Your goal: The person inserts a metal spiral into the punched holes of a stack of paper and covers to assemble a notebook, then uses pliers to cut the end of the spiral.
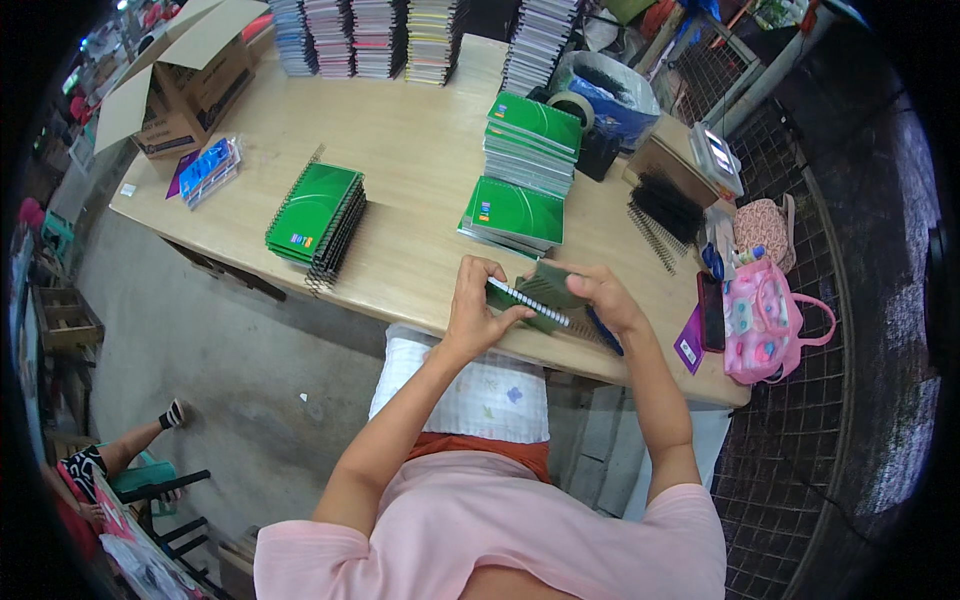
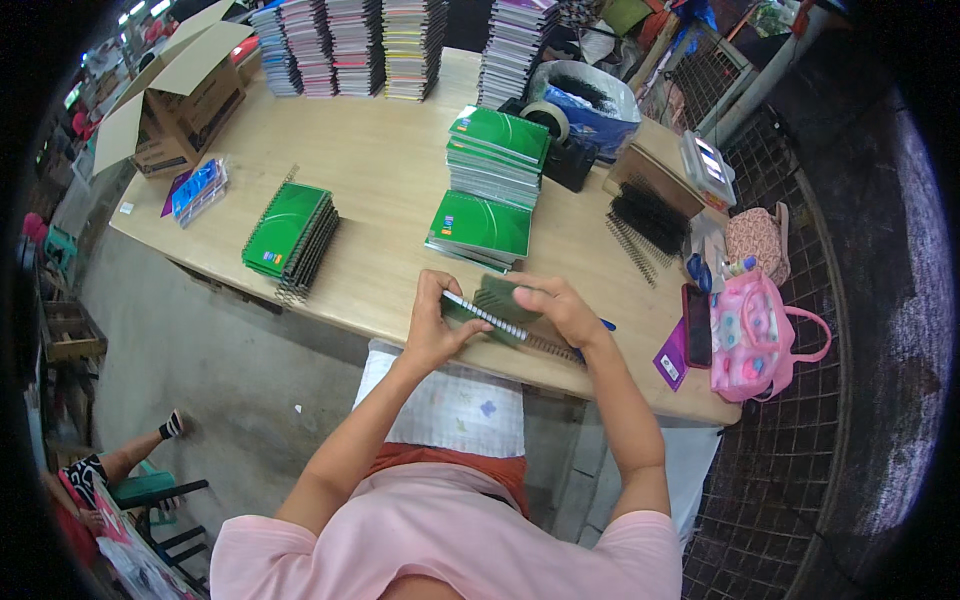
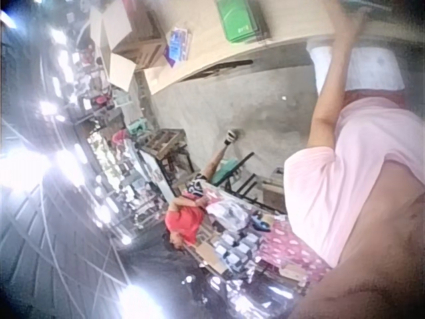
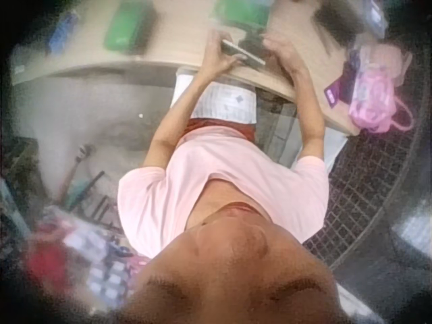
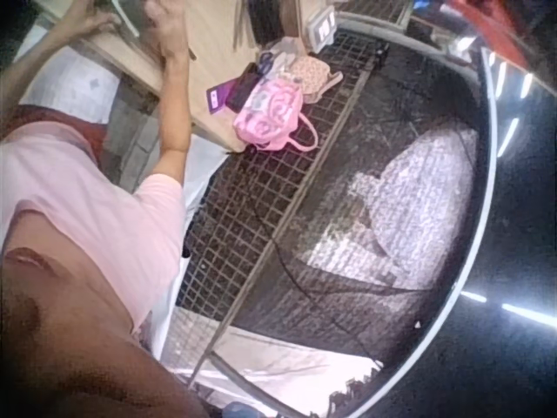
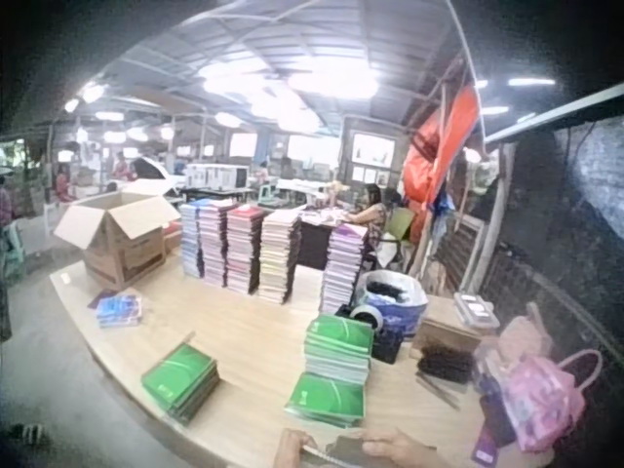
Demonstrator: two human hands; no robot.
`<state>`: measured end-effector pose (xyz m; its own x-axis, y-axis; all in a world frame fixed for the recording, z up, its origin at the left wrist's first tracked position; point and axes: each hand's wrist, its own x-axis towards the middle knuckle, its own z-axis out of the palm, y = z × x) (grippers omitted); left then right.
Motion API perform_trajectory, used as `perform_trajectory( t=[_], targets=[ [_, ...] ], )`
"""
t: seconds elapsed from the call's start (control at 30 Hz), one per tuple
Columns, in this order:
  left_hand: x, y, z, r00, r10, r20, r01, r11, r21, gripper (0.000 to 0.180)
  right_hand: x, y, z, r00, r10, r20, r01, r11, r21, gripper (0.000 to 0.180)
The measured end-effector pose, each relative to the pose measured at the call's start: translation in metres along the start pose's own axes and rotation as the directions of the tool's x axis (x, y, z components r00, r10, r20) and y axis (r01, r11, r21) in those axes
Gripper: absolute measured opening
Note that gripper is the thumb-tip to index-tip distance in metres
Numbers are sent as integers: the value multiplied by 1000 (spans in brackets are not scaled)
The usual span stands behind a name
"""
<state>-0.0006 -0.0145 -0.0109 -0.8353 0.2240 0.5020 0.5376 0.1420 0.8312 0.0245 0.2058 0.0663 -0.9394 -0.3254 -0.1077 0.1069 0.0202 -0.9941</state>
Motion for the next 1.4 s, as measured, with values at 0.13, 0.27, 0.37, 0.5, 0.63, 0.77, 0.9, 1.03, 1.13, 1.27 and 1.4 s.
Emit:
perform_trajectory(
  t=[0.13, 0.27, 0.37, 0.5, 0.63, 0.77, 0.9, 1.03, 1.13, 1.27, 1.4],
  targets=[
    [2, -5, -10, 999, -41, 8, 42, 980, -197, 66, 9, -1, 5, 999, -44, -29, 19, 805, -593, 49],
    [6, -32, -40, 949, -243, 199, 315, 731, -606, 62, 5, -2, 9, 991, -133, 5, 131, 969, -209, 46],
    [11, -34, -40, 938, -258, 230, 346, 680, -647, 58, 16, 2, 12, 998, 7, -60, -39, 839, -542, 46],
    [9, -29, -36, 931, -281, 232, 361, 632, -686, 58, 12, -12, 20, 997, 2, -77, -19, 976, -215, 42],
    [6, -30, -33, 930, -263, 256, 365, 605, -707, 59, 13, -9, 18, 999, 13, -46, -29, 934, -356, 48],
    [3, -30, -34, 920, -274, 281, 392, 602, -695, 60, 12, -16, 30, 992, 24, -121, -58, 959, -279, 41],
    [4, -24, -41, 929, -276, 246, 369, 634, -680, 67, -4, 5, -24, 845, -410, -342, 128, 778, -615, 45],
    [10, 6, -46, 931, -285, 230, 361, 613, -703, 77, -32, 38, -66, 724, -537, -432, -336, 272, -902, 53],
    [6, 9, -49, 907, -375, 193, 402, 631, -663, 78, -55, 56, -48, 700, -615, -365, -354, 145, -924, 58],
    [3, 7, -45, 918, -377, 122, 366, 690, -624, 75, -81, 76, -10, 775, -501, -385, -347, 173, -922, 55],
    [4, 15, -45, 916, -379, 130, 385, 744, -546, 75, -84, 75, -14, 733, -496, -466, -388, 258, -885, 46]
  ],
)
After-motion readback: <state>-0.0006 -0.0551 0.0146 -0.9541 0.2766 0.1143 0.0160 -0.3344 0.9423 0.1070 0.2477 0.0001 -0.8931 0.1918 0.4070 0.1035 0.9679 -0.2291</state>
